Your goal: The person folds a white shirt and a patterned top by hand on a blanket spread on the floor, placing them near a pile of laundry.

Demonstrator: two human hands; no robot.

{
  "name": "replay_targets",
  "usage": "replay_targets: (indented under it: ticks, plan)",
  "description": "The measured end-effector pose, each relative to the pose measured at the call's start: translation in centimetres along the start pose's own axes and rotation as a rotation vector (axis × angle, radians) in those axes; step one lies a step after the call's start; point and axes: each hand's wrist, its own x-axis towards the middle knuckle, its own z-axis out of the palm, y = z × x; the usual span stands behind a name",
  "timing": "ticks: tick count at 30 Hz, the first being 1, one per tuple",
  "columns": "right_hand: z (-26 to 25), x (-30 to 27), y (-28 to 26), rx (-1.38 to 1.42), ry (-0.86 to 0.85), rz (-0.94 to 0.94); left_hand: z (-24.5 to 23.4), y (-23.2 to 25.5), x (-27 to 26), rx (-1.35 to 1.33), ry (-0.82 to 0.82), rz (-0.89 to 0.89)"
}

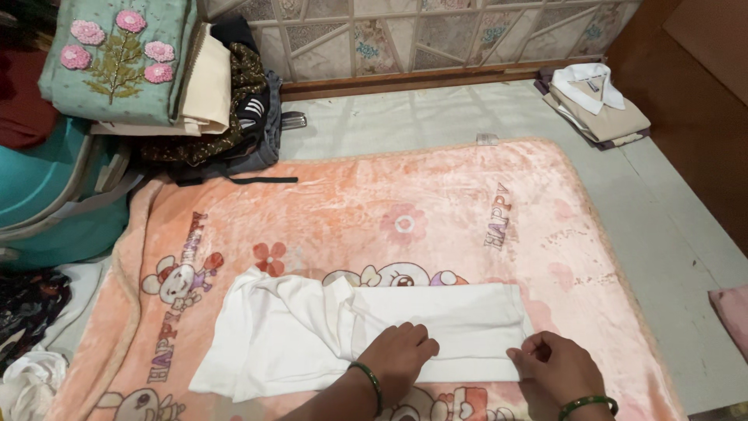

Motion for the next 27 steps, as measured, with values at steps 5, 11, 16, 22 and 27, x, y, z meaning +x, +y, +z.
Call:
replay_targets:
  ticks: [5,11,16,22,27]
  plan:
    - [-0.1,1.5,2.2,0.108,0.013,-0.051,-0.4,0.0,0.1,0.003,-0.034,-0.011]
    - [0.5,2.3,2.4,-0.016,-0.044,-0.002,-0.5,0.3,0.3,0.030,-0.111,-0.054]
    - [1.8,3.8,4.4,0.201,0.003,-0.014,-0.4,0.3,0.2,0.004,-0.072,-0.043]
    - [1.7,5.5,7.0,0.315,-0.069,-0.055,-0.1,0.2,-0.2,-0.019,-0.003,0.002]
    - [2.7,5.0,6.6,0.112,-0.097,-0.041,-0.6,0.8,0.6,-0.011,-0.070,-0.074]
